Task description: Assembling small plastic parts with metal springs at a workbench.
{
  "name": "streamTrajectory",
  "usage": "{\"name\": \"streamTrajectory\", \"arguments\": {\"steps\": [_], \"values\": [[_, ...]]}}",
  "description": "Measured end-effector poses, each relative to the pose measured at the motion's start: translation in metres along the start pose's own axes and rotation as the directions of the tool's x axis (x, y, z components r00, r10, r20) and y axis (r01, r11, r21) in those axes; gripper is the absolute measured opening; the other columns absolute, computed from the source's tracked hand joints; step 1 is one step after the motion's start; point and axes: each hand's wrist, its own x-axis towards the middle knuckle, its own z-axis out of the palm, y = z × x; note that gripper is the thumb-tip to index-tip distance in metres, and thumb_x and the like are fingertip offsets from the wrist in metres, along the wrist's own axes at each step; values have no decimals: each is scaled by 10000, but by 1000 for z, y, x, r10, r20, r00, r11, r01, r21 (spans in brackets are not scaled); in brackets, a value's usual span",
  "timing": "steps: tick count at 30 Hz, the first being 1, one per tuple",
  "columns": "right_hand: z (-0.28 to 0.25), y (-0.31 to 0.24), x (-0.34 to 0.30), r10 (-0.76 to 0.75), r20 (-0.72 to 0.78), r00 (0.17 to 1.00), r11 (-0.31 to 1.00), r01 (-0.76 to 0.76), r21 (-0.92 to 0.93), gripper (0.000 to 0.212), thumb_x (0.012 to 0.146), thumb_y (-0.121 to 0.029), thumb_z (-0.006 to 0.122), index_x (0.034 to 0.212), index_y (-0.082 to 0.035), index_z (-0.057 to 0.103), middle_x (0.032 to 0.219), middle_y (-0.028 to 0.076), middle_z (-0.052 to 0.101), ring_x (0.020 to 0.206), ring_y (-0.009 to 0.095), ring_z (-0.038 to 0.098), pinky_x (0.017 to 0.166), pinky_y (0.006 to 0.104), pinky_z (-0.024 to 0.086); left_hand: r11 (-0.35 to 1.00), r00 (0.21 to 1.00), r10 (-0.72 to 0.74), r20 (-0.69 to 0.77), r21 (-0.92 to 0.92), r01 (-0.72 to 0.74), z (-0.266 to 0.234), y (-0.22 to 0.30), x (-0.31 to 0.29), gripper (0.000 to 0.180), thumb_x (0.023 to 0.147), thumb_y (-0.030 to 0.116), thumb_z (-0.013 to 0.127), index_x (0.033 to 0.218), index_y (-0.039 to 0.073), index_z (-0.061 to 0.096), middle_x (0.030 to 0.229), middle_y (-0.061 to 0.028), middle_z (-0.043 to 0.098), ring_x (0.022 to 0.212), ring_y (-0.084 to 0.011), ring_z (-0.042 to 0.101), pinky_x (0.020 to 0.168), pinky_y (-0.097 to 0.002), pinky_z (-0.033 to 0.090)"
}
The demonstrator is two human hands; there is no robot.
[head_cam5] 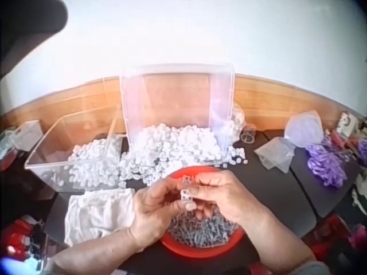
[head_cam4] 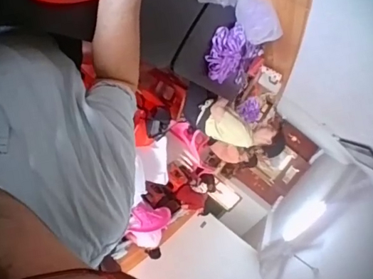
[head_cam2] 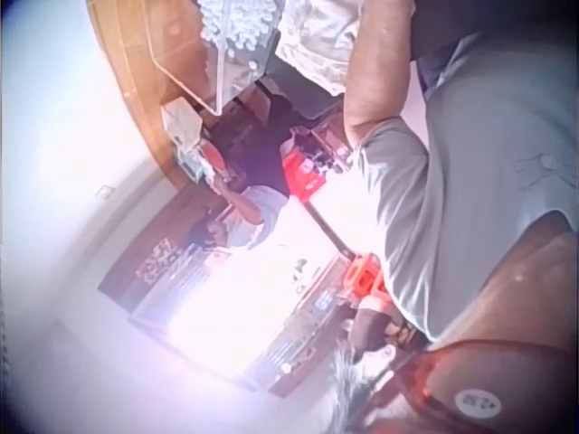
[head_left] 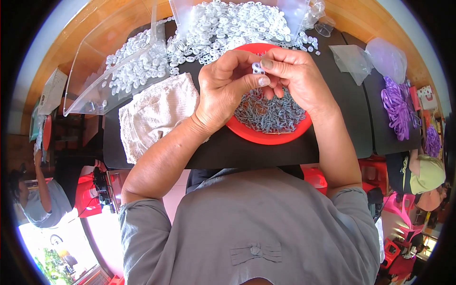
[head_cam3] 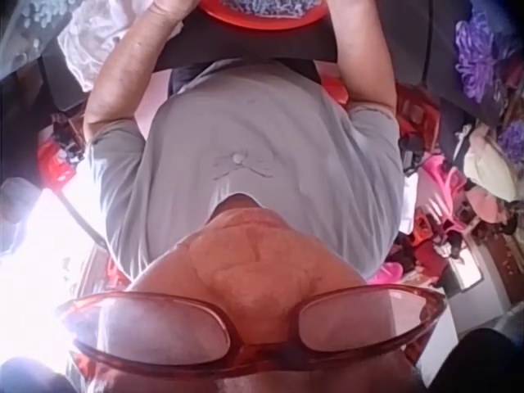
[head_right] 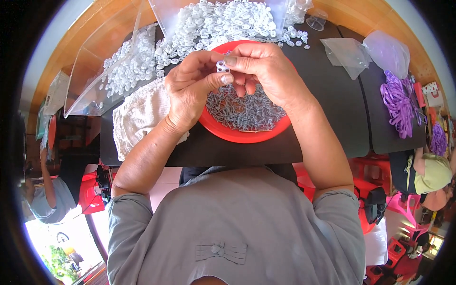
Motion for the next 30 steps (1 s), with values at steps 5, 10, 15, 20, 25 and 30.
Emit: {"name": "streamTrajectory", "arguments": {"steps": [5, 10, 15, 20, 25, 30], "values": [[6, 0, -3, 20, 11, 1000, 998, -20, 58, 232, 941, -211, 602, 854, 3, 632, 669, 25, 588, 521, 108, 572, 450, 184, 378, 992, 996, 82, 29, 96, -85, -3, 1, -1, 180, 848, -88, 640, 1012, -51, 575, 836, -133, 676, 714, -178, 685, 663, -278, 577], [7, -2, -5, -5, 22, 1000, 998, 3, 55, 212, 931, -187, 613, 862, 12, 637, 642, 19, 557, 494, 110, 548, 424, 179, 359, 981, 990, 127, 64, 140, -135, -3, 4, -1, 153, 847, -83, 649, 973, -36, 577, 823, -135, 679, 708, -177, 694, 648, -276, 583], [9, 2, -3, 29, 60, 998, 983, -39, 182, 209, 932, -181, 612, 853, 13, 622, 634, 19, 546, 482, 111, 533, 416, 176, 356, 978, 989, 135, 67, 148, -144, -7, 3, 0, 144, 835, -59, 678, 936, -25, 581, 816, -126, 689, 705, -175, 702, 627, -271, 586], [10, 4, -3, 30, 90, 995, 961, -54, 273, 214, 941, -171, 596, 851, 22, 603, 633, 28, 537, 477, 116, 520, 422, 182, 365, 940, 975, 205, 81, 261, -219, -11, -2, 1, 154, 818, -24, 713, 914, -10, 593, 794, -105, 697, 702, -162, 707, 613, -250, 581], [11, 5, -3, 28, 115, 993, 942, -65, 330, 211, 945, -163, 583, 856, 27, 600, 639, 32, 526, 488, 124, 516, 429, 192, 366, 903, 969, 225, 97, 354, -245, -12, 4, 2, 157, 805, 14, 741, 881, 2, 604, 755, -85, 697, 696, -138, 701, 617, -238, 574], [8, 9, -3, 3, 119, 993, 953, -39, 300, 209, 940, -167, 590, 856, 23, 608, 639, 27, 525, 508, 117, 529, 434, 191, 358, 911, 963, 240, 124, 315, -268, -16, -1, 4, 148, 807, 4, 735, 874, 0, 603, 759, -88, 696, 692, -140, 698, 614, -244, 570]]}}
